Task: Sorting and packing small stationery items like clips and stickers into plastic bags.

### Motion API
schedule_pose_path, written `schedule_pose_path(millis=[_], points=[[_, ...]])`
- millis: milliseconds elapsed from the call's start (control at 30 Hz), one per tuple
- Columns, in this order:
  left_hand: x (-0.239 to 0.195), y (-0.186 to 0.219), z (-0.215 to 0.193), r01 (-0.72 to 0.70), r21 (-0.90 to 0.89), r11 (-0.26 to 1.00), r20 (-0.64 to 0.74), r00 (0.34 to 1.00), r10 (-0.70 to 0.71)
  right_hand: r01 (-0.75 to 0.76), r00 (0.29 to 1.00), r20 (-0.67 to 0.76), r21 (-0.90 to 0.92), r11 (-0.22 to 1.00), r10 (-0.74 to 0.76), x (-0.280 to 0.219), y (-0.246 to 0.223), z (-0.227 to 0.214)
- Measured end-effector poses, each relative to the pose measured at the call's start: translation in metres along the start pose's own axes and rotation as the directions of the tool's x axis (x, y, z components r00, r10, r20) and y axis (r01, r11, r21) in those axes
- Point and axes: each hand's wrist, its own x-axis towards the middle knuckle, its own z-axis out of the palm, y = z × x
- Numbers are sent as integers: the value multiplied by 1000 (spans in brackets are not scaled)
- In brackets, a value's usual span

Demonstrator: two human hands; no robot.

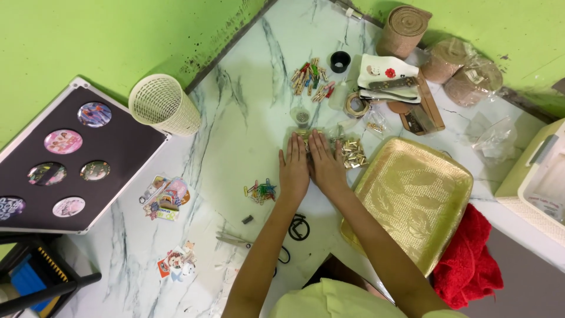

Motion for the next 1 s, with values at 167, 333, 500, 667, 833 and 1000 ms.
schedule_pose_path(millis=[167, 333, 500, 667, 833, 1000], points=[[2, -2, 0, -1, -65, 998, 15, 1000, 2, -6, 1000, 11, 39, 999, 6, 1, 3, -1], [4, -13, -6, -19, -131, 991, 45, 999, 25, -25, 993, 121, 105, 994, 13, 10, 7, -8], [5, -21, -11, -48, -353, 934, 53, 996, 71, -27, 945, 311, 371, 928, -97, 13, 35, -20], [-24, 6, -38, 14, -313, 950, -95, 994, -45, -36, 997, 77, 484, 874, -2, -15, 24, -37], [-54, 40, -59, 169, -368, 915, -148, 960, -237, -226, 973, 169, 544, 808, 159, -51, 10, -45], [-62, 42, -38, 197, -306, 931, 3, 978, -206, -82, 993, 111, 418, 905, 38, -61, 10, -18]])
